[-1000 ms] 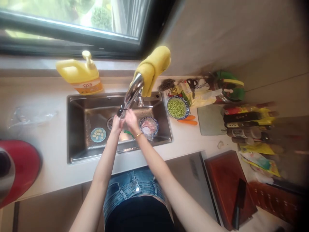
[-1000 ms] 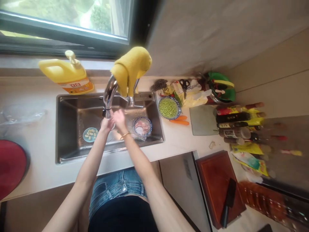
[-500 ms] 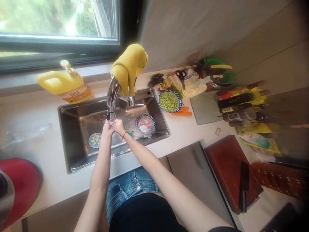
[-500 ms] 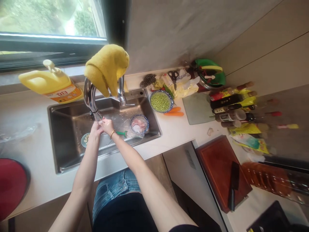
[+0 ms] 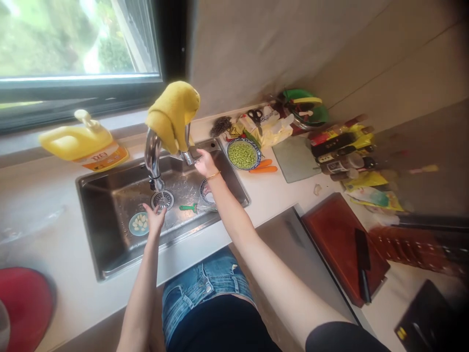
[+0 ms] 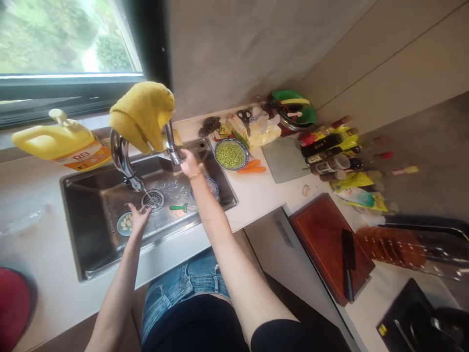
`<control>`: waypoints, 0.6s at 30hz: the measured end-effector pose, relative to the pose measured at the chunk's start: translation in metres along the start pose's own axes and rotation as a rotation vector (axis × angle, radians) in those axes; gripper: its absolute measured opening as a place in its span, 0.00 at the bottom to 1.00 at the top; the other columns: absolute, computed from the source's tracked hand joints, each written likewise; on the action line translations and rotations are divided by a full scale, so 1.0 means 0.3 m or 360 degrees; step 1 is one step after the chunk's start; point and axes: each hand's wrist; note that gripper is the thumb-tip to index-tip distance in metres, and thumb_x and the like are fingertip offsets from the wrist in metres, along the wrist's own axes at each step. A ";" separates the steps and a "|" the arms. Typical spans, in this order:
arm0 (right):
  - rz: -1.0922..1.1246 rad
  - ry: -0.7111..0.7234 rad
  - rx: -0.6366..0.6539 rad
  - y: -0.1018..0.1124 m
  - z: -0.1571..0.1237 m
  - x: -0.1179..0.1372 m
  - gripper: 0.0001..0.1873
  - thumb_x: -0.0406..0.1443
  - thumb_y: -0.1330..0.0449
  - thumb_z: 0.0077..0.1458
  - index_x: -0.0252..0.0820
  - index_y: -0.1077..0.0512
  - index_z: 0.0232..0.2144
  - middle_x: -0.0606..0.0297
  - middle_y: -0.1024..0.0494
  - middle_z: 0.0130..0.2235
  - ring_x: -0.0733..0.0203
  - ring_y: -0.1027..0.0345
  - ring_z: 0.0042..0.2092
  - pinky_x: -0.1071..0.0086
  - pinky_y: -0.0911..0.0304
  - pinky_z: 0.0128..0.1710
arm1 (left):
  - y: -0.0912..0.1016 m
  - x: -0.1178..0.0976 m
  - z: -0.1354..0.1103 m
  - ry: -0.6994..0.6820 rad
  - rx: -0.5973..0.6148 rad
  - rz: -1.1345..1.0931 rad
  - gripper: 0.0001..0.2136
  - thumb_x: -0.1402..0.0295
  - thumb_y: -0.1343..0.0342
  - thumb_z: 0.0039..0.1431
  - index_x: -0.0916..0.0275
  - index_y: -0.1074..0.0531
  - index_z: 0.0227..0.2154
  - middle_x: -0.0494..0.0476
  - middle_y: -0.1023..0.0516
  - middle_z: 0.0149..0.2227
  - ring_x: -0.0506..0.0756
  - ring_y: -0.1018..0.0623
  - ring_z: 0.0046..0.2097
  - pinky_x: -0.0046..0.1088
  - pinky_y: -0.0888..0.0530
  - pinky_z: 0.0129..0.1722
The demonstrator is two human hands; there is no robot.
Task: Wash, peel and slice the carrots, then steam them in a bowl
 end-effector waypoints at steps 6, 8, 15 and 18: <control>-0.0193 -0.0530 0.0697 0.083 -0.309 -0.130 0.08 0.41 0.40 0.57 0.43 0.26 0.34 0.64 0.21 0.34 0.59 0.26 0.41 0.62 0.29 0.43 | 0.045 -0.072 -0.145 0.0066 0.0651 -0.0524 0.38 0.57 0.44 0.59 0.57 0.50 0.70 0.68 0.32 0.64 0.61 0.29 0.64 0.42 0.31 0.62; -0.0415 -0.0319 0.0963 0.115 -0.420 -0.203 0.13 0.42 0.43 0.61 0.40 0.23 0.35 0.61 0.19 0.33 0.58 0.23 0.39 0.62 0.28 0.42 | 0.066 -0.091 -0.188 -0.0006 0.0779 -0.0543 0.32 0.52 0.54 0.64 0.55 0.45 0.69 0.66 0.27 0.60 0.60 0.25 0.60 0.42 0.28 0.59; -0.1526 0.0238 0.0258 0.318 -0.509 -0.265 0.10 0.29 0.39 0.53 0.39 0.22 0.22 0.64 0.18 0.27 0.61 0.23 0.37 0.70 0.31 0.46 | 0.064 -0.087 -0.245 0.0134 0.0376 0.0904 0.30 0.56 0.49 0.61 0.70 0.34 0.61 0.80 0.31 0.62 0.75 0.45 0.70 0.65 0.42 0.62; -0.2199 0.0227 -0.0117 0.549 -0.458 -0.096 0.14 0.24 0.42 0.52 0.42 0.19 0.32 0.62 0.16 0.37 0.57 0.24 0.43 0.68 0.33 0.48 | 0.023 -0.090 -0.262 -0.0004 0.0444 0.1203 0.28 0.56 0.56 0.66 0.67 0.37 0.64 0.74 0.27 0.59 0.71 0.34 0.66 0.63 0.49 0.65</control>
Point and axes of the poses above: each hand's wrist, its own z-axis towards the middle knuckle, its own y-axis out of the back of the hand, x = y × z
